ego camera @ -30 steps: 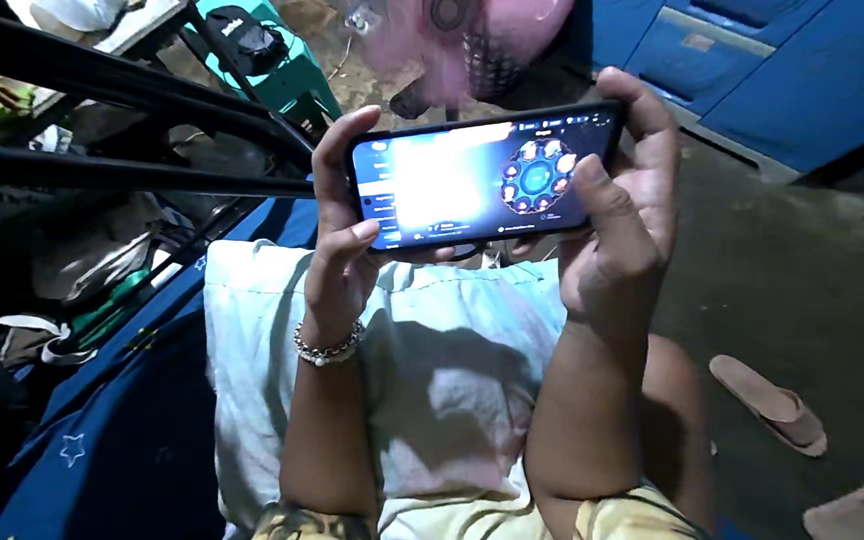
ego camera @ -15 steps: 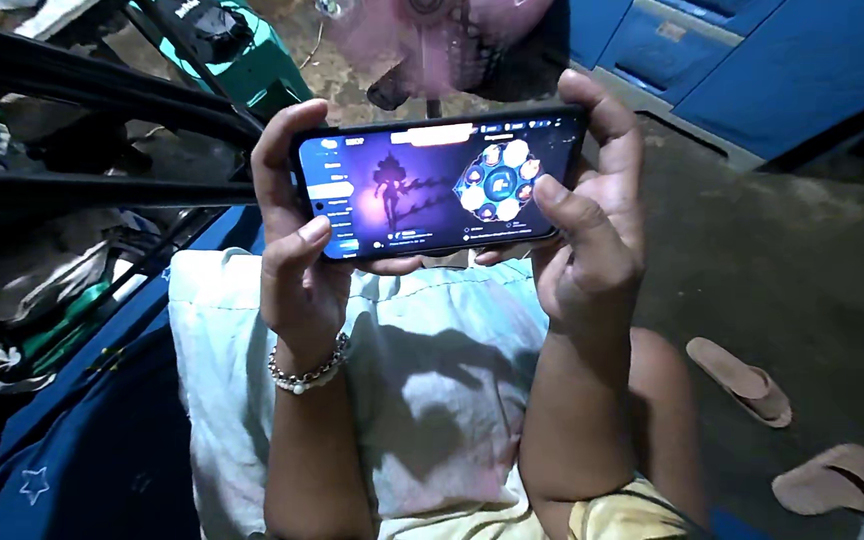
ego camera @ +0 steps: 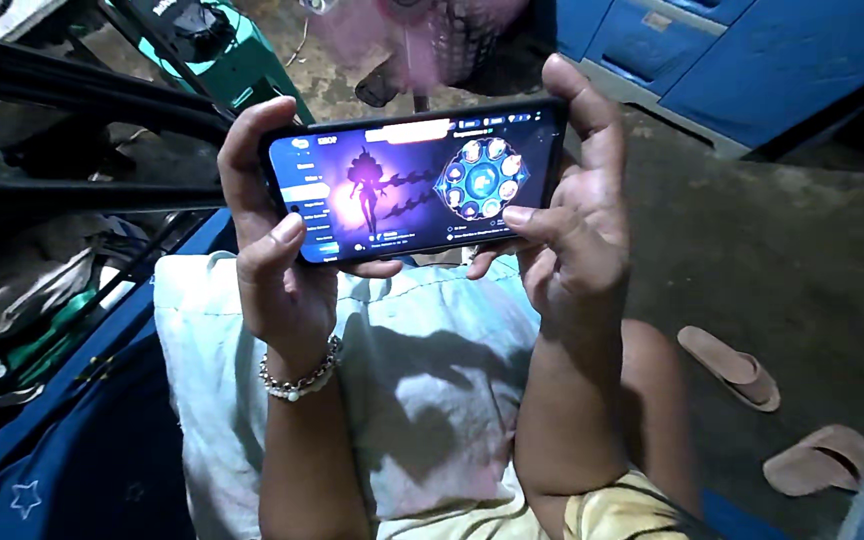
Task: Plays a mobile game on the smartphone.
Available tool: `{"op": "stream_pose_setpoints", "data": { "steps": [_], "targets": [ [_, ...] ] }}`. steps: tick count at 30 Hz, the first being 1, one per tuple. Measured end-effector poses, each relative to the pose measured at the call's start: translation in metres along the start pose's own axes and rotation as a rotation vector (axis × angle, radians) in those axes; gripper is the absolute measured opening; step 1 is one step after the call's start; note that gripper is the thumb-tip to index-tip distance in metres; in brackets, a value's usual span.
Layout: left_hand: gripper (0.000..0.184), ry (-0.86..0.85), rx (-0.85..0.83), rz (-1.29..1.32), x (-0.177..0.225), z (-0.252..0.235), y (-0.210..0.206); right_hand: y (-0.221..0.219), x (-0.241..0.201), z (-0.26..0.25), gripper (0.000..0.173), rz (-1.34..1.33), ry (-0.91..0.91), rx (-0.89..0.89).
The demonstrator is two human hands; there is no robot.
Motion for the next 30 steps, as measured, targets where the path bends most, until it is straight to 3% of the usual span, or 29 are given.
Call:
{"op": "stream_pose_setpoints", "data": {
  "steps": [16,30],
  "targets": [
    [0.051,-0.001,0.0,0.033,-0.0004,0.0001,-0.0009,-0.0002,-0.0004,0.0004,0.089,-0.01,0.019,-0.02],
    [0.051,0.011,-0.003,0.029,-0.0014,0.0003,-0.0011,0.0002,-0.0004,0.0003,0.09,0.005,0.021,-0.011]
  ]
}}
Point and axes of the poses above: each hand's wrist, its own z-axis away from the middle knuckle, its own y-axis out of the back of the hand, x = y × z, the point moved 10 cm from there along -z, towards the middle knuckle, and after that the axes turned 4 degrees about y, right-handed, at the moved point
